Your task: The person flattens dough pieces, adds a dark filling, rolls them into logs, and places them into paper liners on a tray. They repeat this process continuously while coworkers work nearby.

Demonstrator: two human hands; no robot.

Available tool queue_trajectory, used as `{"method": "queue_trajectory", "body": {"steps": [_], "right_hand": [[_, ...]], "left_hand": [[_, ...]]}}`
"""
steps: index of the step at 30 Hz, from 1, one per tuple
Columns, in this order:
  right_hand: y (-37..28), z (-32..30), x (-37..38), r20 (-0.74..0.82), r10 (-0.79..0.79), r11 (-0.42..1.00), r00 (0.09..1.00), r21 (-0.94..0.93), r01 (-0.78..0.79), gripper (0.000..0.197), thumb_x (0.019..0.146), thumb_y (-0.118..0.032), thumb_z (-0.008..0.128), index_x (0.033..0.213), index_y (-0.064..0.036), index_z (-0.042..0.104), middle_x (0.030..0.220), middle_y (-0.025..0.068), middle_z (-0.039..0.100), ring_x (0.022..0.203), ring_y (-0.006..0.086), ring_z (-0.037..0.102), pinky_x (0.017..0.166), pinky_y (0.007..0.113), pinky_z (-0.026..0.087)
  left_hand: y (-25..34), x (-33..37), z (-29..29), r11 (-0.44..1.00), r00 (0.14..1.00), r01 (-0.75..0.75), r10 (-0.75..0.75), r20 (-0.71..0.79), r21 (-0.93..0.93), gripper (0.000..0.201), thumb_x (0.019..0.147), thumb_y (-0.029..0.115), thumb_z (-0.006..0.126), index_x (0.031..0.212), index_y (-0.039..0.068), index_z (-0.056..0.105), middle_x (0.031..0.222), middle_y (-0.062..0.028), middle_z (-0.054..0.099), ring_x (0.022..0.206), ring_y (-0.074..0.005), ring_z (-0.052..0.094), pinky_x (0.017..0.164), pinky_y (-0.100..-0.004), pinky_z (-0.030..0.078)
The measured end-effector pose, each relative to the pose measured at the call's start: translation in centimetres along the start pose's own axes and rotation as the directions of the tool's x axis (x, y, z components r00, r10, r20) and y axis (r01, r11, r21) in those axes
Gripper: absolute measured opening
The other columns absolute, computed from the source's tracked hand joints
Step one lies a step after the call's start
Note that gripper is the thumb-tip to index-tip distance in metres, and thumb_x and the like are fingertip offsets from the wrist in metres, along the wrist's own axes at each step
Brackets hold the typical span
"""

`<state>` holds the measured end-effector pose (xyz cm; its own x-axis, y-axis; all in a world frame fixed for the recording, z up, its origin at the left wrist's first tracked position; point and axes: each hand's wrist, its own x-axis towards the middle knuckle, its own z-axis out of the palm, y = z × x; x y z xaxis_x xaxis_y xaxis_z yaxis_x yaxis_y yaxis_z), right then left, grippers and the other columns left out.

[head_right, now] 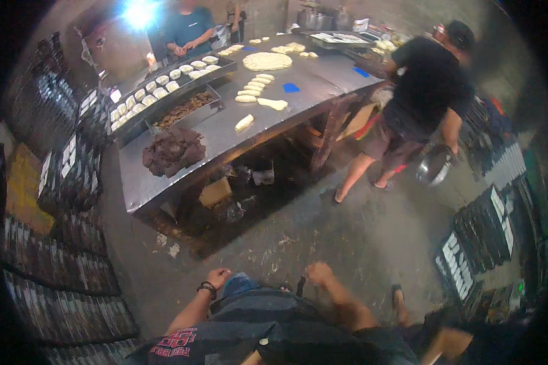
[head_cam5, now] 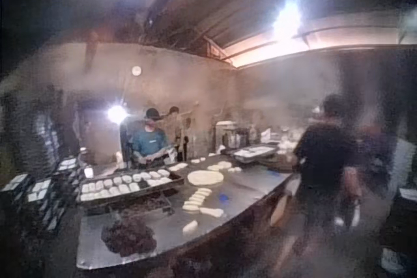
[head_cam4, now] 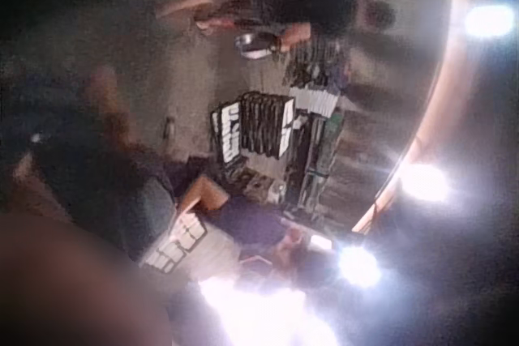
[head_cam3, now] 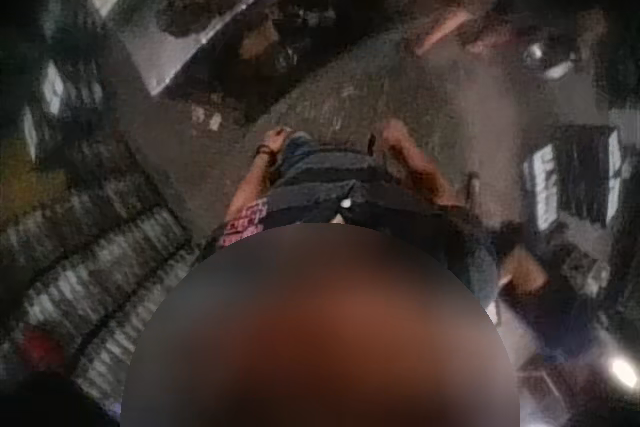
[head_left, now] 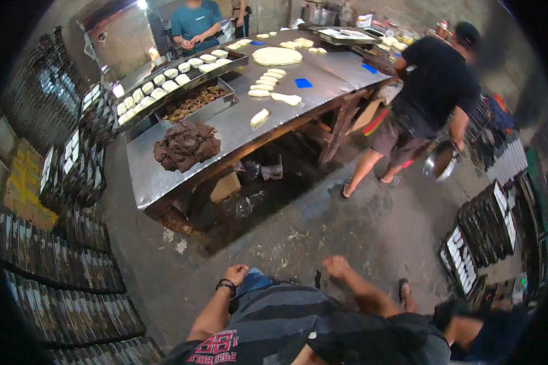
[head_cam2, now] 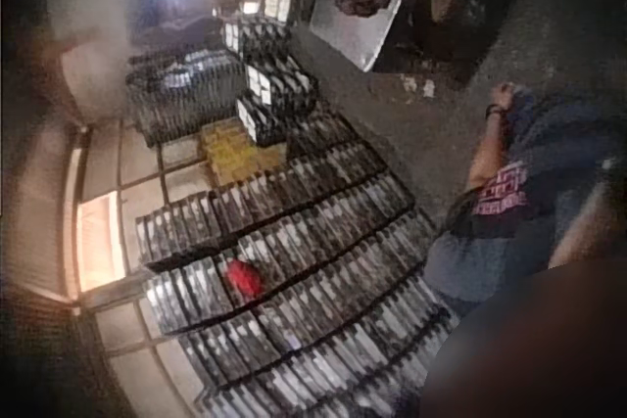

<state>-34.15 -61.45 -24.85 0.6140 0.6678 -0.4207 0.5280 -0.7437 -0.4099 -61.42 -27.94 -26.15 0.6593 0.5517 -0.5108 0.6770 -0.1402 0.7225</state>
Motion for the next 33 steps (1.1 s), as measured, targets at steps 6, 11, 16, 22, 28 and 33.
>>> {"method": "queue_trajectory", "body": {"steps": [6,11,16,22,28,33], "right_hand": [[-11.4,-19.3,22.7,-0.370,-0.286,0.951,0.884,0.001,0.308,0.034,0.091,-0.033,0.057,0.104,-0.0045,0.069,0.106,0.0211,0.066,0.101,0.0385,0.063,0.087,0.048,0.050],[-23.5,-29.2,34.6,-0.473,-0.529,0.844,0.705,-0.206,0.495,0.031,0.094,-0.029,0.057,0.112,-0.0041,0.063,0.108,0.0191,0.063,0.101,0.0386,0.059,0.089,0.048,0.048],[-30.8,-33.8,42.5,-0.494,-0.723,0.672,0.484,-0.339,0.658,0.034,0.092,-0.024,0.058,0.119,-0.0031,0.059,0.120,0.0196,0.059,0.111,0.0377,0.056,0.095,0.046,0.045],[-30.5,-31.4,47.8,-0.155,-0.857,0.496,0.491,-0.503,0.708,0.045,0.089,-0.027,0.062,0.129,-0.0069,0.058,0.135,0.0169,0.054,0.126,0.0369,0.048,0.108,0.051,0.035],[-30.7,-31.1,49.6,-0.128,-0.924,0.377,0.360,-0.457,0.806,0.056,0.087,-0.036,0.064,0.133,-0.0071,0.053,0.143,0.0162,0.046,0.132,0.0355,0.042,0.106,0.052,0.036],[-28.7,-34.1,47.8,0.189,-0.903,0.325,0.385,-0.283,0.902,0.066,0.085,-0.040,0.064,0.138,-0.0034,0.046,0.139,0.0180,0.048,0.132,0.0338,0.042,0.105,0.048,0.038]], "left_hand": [[8.0,7.8,-6.7,0.894,0.985,-0.130,0.067,-0.160,-0.429,0.034,0.095,0.031,0.060,0.104,0.000,0.070,0.088,-0.0090,0.072,0.079,-0.0161,0.068,0.073,-0.0315,0.053],[19.3,13.2,-12.9,0.799,0.957,-0.288,0.256,-0.136,-0.528,0.028,0.100,0.024,0.057,0.110,0.000,0.067,0.086,-0.0048,0.068,0.076,-0.0104,0.064,0.070,-0.0257,0.052],[27.9,16.7,-18.7,0.788,0.913,-0.396,0.392,-0.113,-0.471,0.028,0.100,0.021,0.057,0.117,0.000,0.064,0.088,-0.0031,0.067,0.079,-0.0079,0.061,0.070,-0.0240,0.050],[31.2,18.7,-20.7,0.797,0.920,-0.386,0.294,-0.259,-0.465,0.033,0.100,0.027,0.057,0.118,0.000,0.064,0.094,-0.0049,0.068,0.083,-0.0096,0.062,0.074,-0.0248,0.050],[34.0,21.6,-17.3,0.774,0.833,-0.404,0.091,-0.546,-0.487,0.027,0.099,0.022,0.058,0.112,-0.001,0.065,0.096,-0.0068,0.068,0.087,-0.0118,0.063,0.077,-0.0286,0.054],[35.7,25.8,-14.9,0.794,0.732,-0.354,-0.093,-0.675,-0.494,0.023,0.099,0.017,0.059,0.108,-0.003,0.065,0.096,-0.0075,0.067,0.087,-0.0135,0.063,0.077,-0.0285,0.053]]}}
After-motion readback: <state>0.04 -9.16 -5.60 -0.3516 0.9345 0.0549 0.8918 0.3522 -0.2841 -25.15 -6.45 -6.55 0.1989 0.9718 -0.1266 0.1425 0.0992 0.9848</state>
